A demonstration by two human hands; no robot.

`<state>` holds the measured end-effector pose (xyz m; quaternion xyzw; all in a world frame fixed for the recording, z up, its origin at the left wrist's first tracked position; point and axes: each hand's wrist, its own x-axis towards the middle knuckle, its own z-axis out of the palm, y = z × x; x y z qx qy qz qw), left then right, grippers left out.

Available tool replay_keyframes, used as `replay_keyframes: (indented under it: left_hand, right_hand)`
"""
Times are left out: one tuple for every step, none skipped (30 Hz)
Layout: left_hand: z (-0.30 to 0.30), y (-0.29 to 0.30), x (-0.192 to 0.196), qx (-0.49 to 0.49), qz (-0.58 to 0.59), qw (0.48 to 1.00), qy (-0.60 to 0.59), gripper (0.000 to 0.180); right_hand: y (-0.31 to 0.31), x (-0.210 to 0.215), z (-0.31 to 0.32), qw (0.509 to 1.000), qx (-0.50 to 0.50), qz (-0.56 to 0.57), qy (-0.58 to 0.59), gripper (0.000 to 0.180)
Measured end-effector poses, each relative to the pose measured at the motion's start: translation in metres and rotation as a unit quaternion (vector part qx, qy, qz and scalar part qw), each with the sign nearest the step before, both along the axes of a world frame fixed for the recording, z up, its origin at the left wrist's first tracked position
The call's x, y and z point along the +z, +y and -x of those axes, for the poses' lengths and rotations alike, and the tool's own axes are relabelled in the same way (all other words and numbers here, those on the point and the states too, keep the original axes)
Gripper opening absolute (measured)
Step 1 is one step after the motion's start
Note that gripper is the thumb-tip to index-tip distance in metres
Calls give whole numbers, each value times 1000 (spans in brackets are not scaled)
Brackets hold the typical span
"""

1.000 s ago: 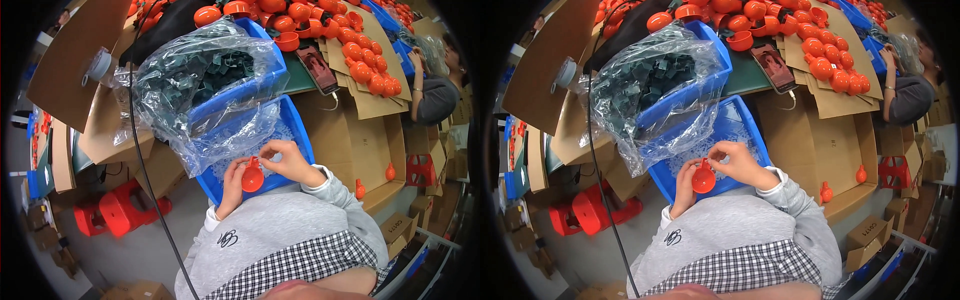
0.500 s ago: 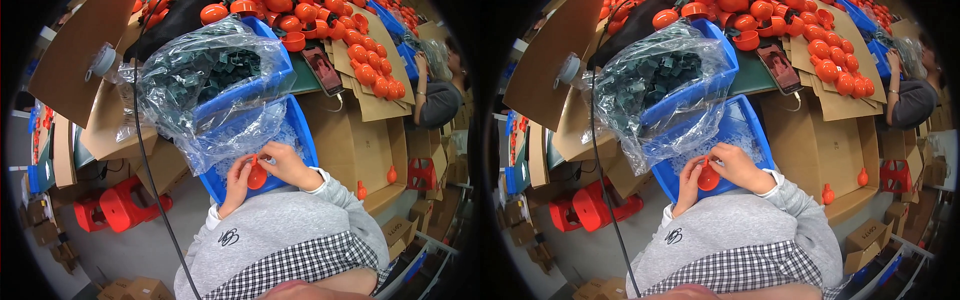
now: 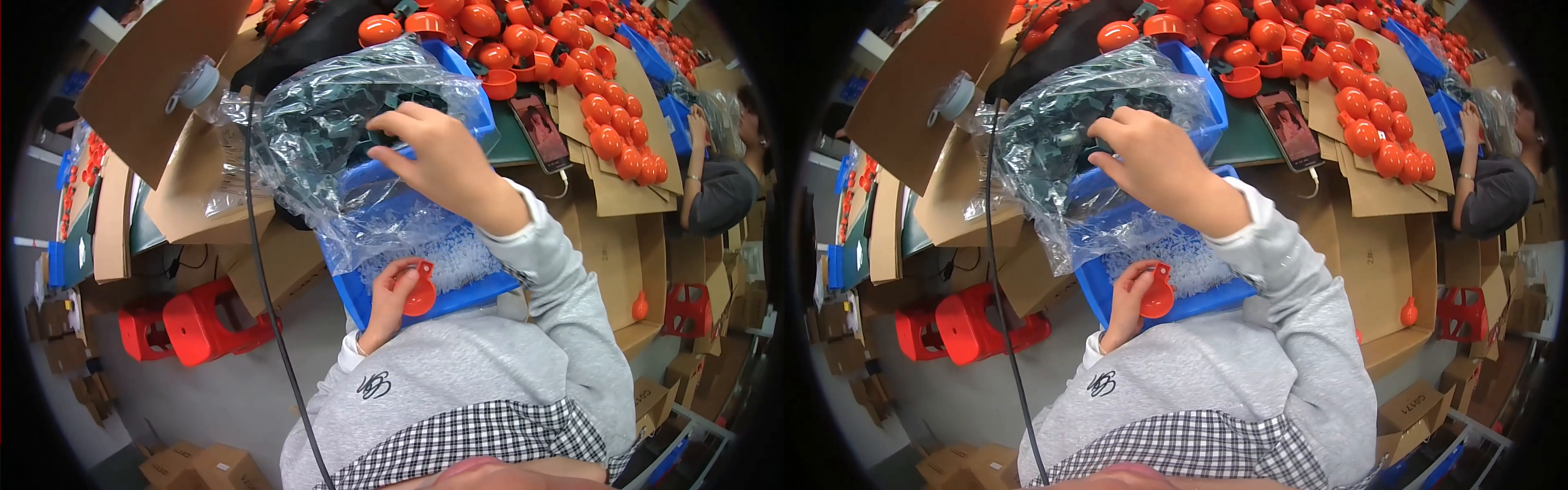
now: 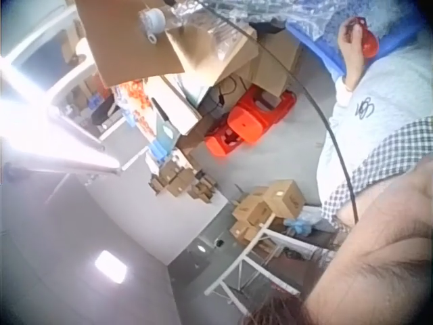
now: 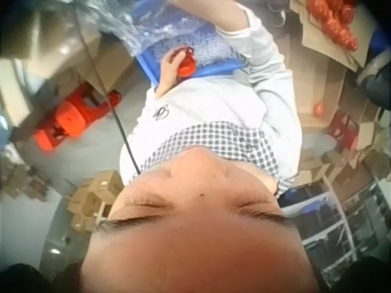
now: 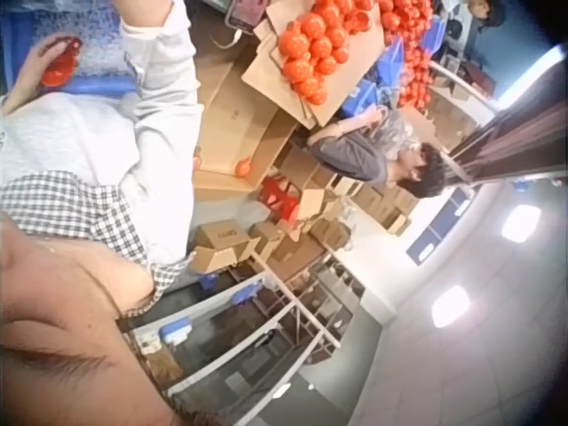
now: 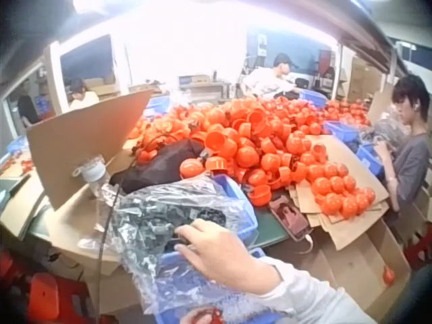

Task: Assembling small plastic toy components by placing white fibers and green plastic parts into red shell halves.

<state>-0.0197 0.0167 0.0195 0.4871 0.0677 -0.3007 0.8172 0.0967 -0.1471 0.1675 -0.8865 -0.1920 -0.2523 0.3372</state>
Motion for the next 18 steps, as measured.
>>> replay_keyframes:
  left_hand:
    - [3, 0, 3, -9, -9, 1000, -23, 23]
    - [2, 0, 5, -14, -22, 998, -50, 22]
    - [2, -2, 3, -20, -41, 998, -50, 21]
    - [1, 0, 5, -41, -61, 994, -79, 23]
    - [2, 1, 4, -41, -66, 993, -94, 23]
    - [2, 2, 3, -42, -72, 991, -109, 23]
    - [2, 4, -2, -30, -55, 994, -95, 23]
    - [3, 5, -7, -22, -35, 996, -81, 22]
    - [3, 7, -6, -17, -20, 997, -70, 22]
    - [4, 9, -9, -10, -26, 998, -57, 22]
    - [5, 9, -7, -9, -39, 997, -63, 22]
    - [4, 8, -3, -15, -52, 996, -68, 23]
    - [5, 9, -3, -8, -47, 997, -64, 24]
    - [5, 9, -1, -4, -46, 997, -69, 24]
    - [4, 10, 1, -11, -59, 996, -68, 25]
    - [5, 10, 2, -18, -73, 995, -66, 25]
    - [5, 9, 1, -19, -88, 993, -72, 26]
    - [6, 9, 0, -17, -86, 993, -74, 26]
  right_hand:
    - [4, -6, -6, 1000, 12, -1, -7, 18]
    - [9, -12, -14, 999, 4, 30, 39, 19]
    - [15, -15, -23, 995, -4, 62, 83, 21]
    - [20, -16, -27, 996, 16, 60, 70, 21]
    - [19, -17, -27, 997, 8, 48, 66, 18]
    - [17, -17, -26, 997, -1, 35, 62, 16]
    - [18, -14, -22, 999, 15, -4, 42, 15]
    - [17, -11, -15, 998, 29, -42, 25, 14]
    - [17, -1, -5, 993, 49, -99, 43, 12]
    - [14, 8, 9, 984, 67, -154, 64, 10]
    - [7, 6, 23, 962, 121, -235, 71, 9]
    - [-4, 4, 39, 932, 167, -313, 79, 7]
    - [-10, 5, 57, 883, 211, -400, 126, 7]
    - [-19, 8, 75, 823, 247, -481, 172, 9]
    - [-30, 3, 88, 792, 263, -513, 200, 12]
    - [-39, -3, 99, 758, 276, -544, 229, 15]
    - [-46, -10, 107, 743, 263, -557, 262, 18]
    - [-50, -18, 114, 727, 248, -569, 294, 21]
